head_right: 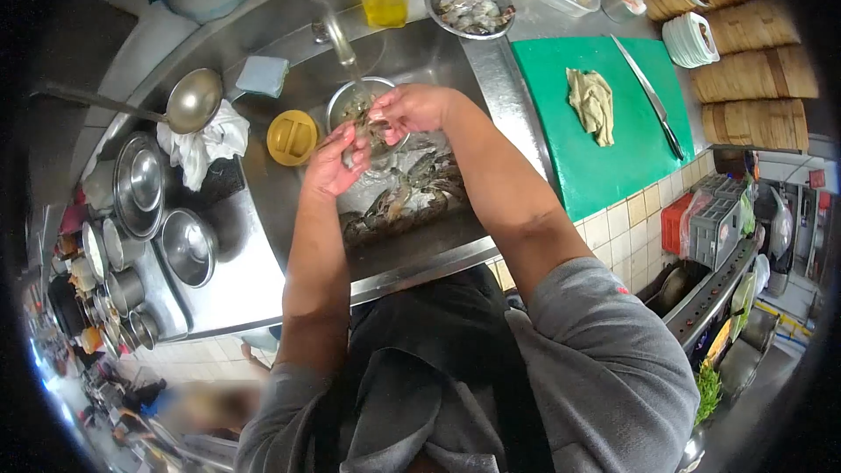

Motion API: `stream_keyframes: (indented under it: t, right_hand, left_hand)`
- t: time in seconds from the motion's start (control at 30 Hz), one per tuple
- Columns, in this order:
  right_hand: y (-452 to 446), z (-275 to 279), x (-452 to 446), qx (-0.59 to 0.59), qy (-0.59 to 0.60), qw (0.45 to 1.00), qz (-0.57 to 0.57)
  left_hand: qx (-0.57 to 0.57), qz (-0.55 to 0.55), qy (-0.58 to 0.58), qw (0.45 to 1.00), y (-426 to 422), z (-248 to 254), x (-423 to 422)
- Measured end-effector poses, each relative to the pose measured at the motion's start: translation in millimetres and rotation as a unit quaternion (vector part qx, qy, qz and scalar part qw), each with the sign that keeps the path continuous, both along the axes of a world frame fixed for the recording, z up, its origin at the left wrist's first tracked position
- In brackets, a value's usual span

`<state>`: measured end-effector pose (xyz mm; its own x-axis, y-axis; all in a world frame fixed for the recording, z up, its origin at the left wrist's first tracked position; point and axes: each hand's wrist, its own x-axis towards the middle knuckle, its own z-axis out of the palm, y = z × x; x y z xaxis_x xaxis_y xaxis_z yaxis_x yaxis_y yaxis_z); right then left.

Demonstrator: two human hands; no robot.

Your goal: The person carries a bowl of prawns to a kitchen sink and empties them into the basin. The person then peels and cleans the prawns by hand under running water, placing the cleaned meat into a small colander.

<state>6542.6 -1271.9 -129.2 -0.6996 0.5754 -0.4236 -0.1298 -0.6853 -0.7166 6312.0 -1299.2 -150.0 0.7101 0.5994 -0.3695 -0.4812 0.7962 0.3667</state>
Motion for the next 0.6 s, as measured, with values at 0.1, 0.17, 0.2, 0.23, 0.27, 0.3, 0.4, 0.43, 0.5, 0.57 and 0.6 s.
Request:
stream_keyframes:
  t: [0.1, 0.17, 0.2, 0.23, 0.27, 0.3, 0.4, 0.43, 0.5, 0.57, 0.6]
  right_hand:
    - [-13.2, -25.4, -9.0, -0.044, 0.113, 0.987, -0.106]
    - [-22.4, -33.5, -14.3, -0.095, 0.083, 0.968, -0.218]
    - [-21.9, -39.5, -17.3, -0.096, 0.084, 0.968, -0.216]
    - [-22.0, -54.2, -20.0, 0.004, -0.18, 0.973, -0.144]
    - [-23.7, -68.6, -23.0, 0.104, -0.427, 0.896, -0.06]
    - [-27.5, -64.6, -26.6, 0.139, -0.417, 0.896, -0.058]
    - [-39.5, -43.3, -37.5, -0.038, -0.257, 0.952, -0.162]
    - [-39.8, -42.4, -40.6, -0.057, -0.171, 0.962, -0.206]
    - [-34.2, -36.6, -47.8, -0.058, -0.096, 0.961, -0.251]
    - [-32.4, -25.1, -58.2, -0.056, 0.017, 0.943, -0.329]
    - [-31.2, -24.2, -60.0, -0.055, 0.017, 0.943, -0.328]
  left_hand:
    - [0.043, 0.07, 0.042, 0.996, 3.0, 3.9, 10.8]
    - [0.087, 0.096, 0.109, 0.986, 5.8, 0.7, 17.0]
    - [0.131, 0.118, 0.174, 0.969, 5.6, 0.2, 19.7]
    - [0.139, 0.131, 0.169, 0.967, 4.4, 6.3, 21.5]
    - [0.139, 0.13, 0.171, 0.967, 4.4, 11.7, 26.0]
    - [0.152, 0.155, 0.194, 0.957, 5.9, 14.1, 31.3]
    - [0.163, 0.196, 0.221, 0.942, 6.1, 17.9, 36.2]
    - [0.134, 0.222, 0.24, 0.935, 5.0, 15.3, 37.6]
    - [0.094, 0.251, 0.273, 0.924, -0.2, 12.2, 42.6]
    - [0.06, 0.249, 0.262, 0.93, -8.7, 12.0, 45.7]
    - [0.025, 0.246, 0.251, 0.936, -12.7, 10.3, 47.1]
